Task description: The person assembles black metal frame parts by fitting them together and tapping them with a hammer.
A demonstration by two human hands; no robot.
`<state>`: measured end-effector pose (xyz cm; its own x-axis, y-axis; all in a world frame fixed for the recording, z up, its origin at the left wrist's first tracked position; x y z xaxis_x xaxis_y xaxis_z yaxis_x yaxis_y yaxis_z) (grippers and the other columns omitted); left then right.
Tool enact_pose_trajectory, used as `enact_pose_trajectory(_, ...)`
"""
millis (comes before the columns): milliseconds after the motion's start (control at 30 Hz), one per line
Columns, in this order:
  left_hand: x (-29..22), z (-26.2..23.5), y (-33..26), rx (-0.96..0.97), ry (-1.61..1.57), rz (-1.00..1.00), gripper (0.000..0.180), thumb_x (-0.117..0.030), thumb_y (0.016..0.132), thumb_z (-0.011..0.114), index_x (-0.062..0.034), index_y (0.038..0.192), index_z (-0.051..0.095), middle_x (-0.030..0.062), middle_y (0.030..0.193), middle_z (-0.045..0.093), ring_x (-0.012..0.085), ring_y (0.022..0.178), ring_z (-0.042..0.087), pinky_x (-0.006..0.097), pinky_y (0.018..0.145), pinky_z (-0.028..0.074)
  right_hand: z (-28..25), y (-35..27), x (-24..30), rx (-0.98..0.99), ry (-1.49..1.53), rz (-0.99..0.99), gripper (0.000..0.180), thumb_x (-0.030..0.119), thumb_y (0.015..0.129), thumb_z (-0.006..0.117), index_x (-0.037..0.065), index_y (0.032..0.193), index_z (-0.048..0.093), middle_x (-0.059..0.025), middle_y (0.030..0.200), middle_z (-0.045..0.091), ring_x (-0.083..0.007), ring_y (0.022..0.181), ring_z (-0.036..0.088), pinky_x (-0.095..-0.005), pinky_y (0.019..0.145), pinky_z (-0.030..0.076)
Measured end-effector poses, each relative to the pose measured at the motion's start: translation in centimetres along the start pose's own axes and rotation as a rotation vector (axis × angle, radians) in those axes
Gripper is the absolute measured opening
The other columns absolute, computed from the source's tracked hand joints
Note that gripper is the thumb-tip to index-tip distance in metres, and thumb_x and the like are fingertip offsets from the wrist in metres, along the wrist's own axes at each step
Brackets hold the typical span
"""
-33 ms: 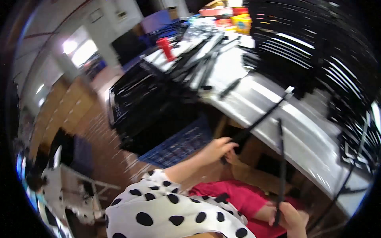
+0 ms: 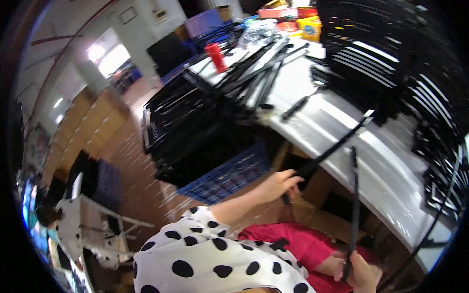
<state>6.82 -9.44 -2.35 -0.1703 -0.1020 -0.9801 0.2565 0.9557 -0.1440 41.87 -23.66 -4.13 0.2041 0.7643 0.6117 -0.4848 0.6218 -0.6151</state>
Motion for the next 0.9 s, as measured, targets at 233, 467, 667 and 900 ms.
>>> enact_pose_trajectory(233,-0.3,-1.0,-1.0,-0.147,0.110,-0.040,0.027,-0.027,0.096,0.047,-0.0006,0.098,0.052,0.0100,0.063,0.060,0.0183,0.053,0.059,0.032,0.048,0.047,2.5,1.9,0.4,-0.011,0.138,0.056,0.055,0.039,0.095,0.044,0.012,0.142,0.033,-0.0054,0.133,0.047,-0.0182,0.117,0.044,-0.0271,0.097,0.035)
enact_pose_trajectory(467,-0.3,-3.0,1.1,-0.089,0.517,0.129,0.040,-0.035,0.093,0.048,0.0014,0.082,0.061,0.0249,0.079,0.061,0.0417,0.077,0.060,0.045,0.068,0.048,4.7,-0.9,-1.9,-0.428,-0.164,-0.218,0.026,0.032,0.099,0.039,0.010,0.101,0.053,0.0055,0.058,0.041,-0.0012,0.042,0.031,-0.0183,0.036,0.019)
enact_pose_trajectory(667,-2.8,-4.6,1.0,-0.088,0.281,-0.079,0.040,-0.034,0.096,0.046,-0.0004,0.077,0.056,0.0050,0.050,0.053,0.0134,0.040,0.051,0.027,0.038,0.040,8.1,-3.6,-3.2,-0.489,-1.206,-0.377,0.022,0.008,0.086,0.052,-0.004,0.104,0.053,-0.0225,0.090,0.060,-0.0412,0.084,0.059,-0.0419,0.072,0.047)
enact_pose_trajectory(900,-3.5,-3.6,1.7,-0.005,0.235,-0.124,0.041,-0.035,0.096,0.044,-0.0005,0.075,0.052,0.0049,0.048,0.051,0.0139,0.035,0.049,0.026,0.034,0.038,7.7,-4.7,-5.7,-0.552,-1.357,-0.516,0.022,0.003,0.081,0.056,-0.003,0.102,0.052,-0.0194,0.086,0.059,-0.0375,0.079,0.060,-0.0424,0.065,0.048)
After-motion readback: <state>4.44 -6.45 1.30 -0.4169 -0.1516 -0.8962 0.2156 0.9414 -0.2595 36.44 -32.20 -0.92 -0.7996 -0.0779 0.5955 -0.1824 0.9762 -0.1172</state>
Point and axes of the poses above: each hand's wrist, its own y-axis towards the middle knuckle, its own z-axis out of the palm, x = y × z, the point moved 3 cm from there along y, towards the middle knuckle
